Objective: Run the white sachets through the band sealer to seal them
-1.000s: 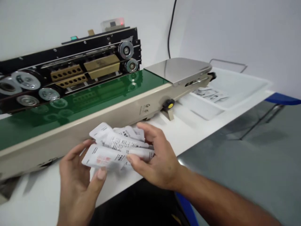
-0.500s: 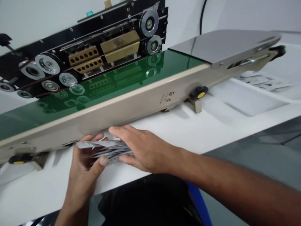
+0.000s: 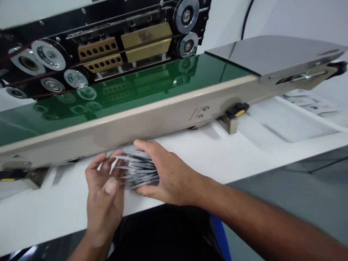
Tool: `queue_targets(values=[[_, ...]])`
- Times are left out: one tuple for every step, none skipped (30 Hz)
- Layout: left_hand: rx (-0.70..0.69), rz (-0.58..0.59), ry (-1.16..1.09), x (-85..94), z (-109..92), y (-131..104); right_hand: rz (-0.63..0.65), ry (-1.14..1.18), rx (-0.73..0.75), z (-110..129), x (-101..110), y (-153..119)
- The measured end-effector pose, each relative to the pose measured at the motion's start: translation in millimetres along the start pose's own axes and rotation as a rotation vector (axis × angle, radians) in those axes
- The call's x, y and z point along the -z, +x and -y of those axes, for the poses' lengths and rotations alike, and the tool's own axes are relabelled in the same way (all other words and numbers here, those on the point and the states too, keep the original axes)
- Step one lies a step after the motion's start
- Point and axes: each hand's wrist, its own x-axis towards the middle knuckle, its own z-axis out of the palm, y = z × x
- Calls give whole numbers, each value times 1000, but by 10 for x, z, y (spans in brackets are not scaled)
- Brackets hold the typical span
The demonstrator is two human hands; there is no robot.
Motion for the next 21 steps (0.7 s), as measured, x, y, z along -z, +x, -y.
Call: queue_targets(values=[[-16,-25,-10,2,3,-4,9,3,7,-1,-3,2],[-16,-42,-27,1,5,-11,13,5,16,2,-5,5],[13,-37,-44,-3,5,-21,10,6,23,6,-6,8],[50,-21,-59,-8,3,-30,8,7,24,11,-6,8],[81,3,-66,-11,-1,-39,3,7,18,15,-3,4],[99,22,-61,-11,-6,-45,0,9,8,16,1,-7],[106,30,-47,-7,-10,-48,-1,10,-5,15,7,-25],[109,31,-32,0,-13,-46,1,8,-18,12,12,-48],[111,24,-20,10,-13,-42,6,4,-29,7,16,-74],[116,13,-11,19,-10,-37,6,-5,-38,4,19,-99],[124,13,1,24,-5,-32,4,-14,-43,3,20,-119],[128,22,12,25,4,-29,4,-22,-47,7,21,-131],[129,40,21,21,14,-28,3,-26,-45,16,22,-134],[123,62,29,13,23,-30,5,-27,-37,29,25,-127],[112,80,37,4,32,-35,8,-28,-24,46,31,-111],[101,99,45,-6,38,-41,24,-28,-10,63,40,-90],[88,119,53,-15,40,-49,50,-31,2,79,52,-65],[87,136,74,-22,39,-57,76,-38,12,91,64,-41],[88,144,122,-27,35,-66,101,-44,21,100,77,-20],[72,129,201,-30,29,-73,122,-45,32,103,87,-4],[30,93,296,-34,21,-80,131,-42,46,101,94,6]])
